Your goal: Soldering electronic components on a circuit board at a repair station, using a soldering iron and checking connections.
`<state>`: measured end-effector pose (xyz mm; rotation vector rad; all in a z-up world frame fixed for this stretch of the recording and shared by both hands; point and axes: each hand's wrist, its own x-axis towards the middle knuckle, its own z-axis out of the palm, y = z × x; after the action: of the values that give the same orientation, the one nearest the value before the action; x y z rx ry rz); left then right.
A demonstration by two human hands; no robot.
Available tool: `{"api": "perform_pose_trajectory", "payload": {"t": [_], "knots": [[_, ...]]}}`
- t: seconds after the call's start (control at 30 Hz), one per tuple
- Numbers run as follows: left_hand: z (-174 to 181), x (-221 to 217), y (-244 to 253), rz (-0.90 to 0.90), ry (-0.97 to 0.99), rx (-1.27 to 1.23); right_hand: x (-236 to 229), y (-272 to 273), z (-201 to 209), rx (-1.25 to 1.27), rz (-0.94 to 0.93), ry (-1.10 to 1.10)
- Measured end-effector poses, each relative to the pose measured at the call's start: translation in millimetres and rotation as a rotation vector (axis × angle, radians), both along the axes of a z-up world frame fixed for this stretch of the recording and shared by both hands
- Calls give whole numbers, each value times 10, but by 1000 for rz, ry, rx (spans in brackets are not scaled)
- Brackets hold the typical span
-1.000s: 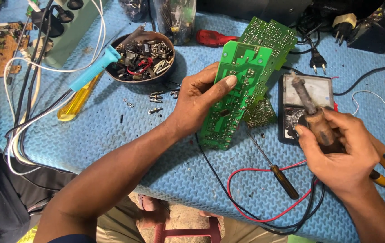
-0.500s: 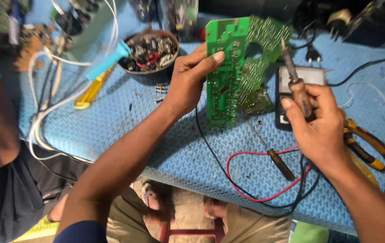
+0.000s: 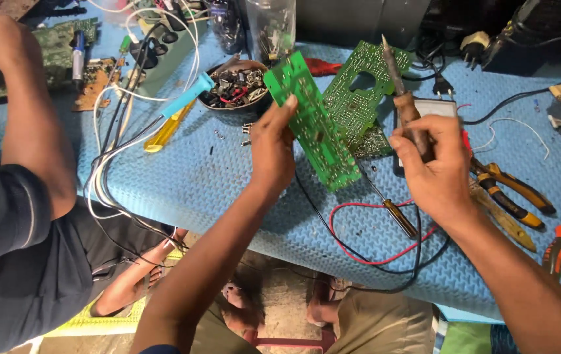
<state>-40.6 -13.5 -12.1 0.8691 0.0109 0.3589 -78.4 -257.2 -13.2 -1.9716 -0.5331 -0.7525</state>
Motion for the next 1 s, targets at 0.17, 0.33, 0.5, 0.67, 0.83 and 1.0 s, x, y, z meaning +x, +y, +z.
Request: {"api": "perform_pose_trajectory", "payload": {"t": [0.17,0.33,0.5,0.67,0.83,1.0], "knots": [[-265,-101,-51,5,24,-20,-48,308,172,-154,2,-120],[-340,-133,-130,33,56,-59,-184,584,225,-227,62,-140],[-321,-259,-326,113,66,-19,-419,711,429,-371,44,40],[-56,-548,-377,67,-32,37,-386,673,181,-224,22,38],[-294,-444,-195,-28,-199,25,-282,557,137,-76,81,-23],[-339,-365,-27,-137,-276,-50,-140,520,12,165,245,113]]}}
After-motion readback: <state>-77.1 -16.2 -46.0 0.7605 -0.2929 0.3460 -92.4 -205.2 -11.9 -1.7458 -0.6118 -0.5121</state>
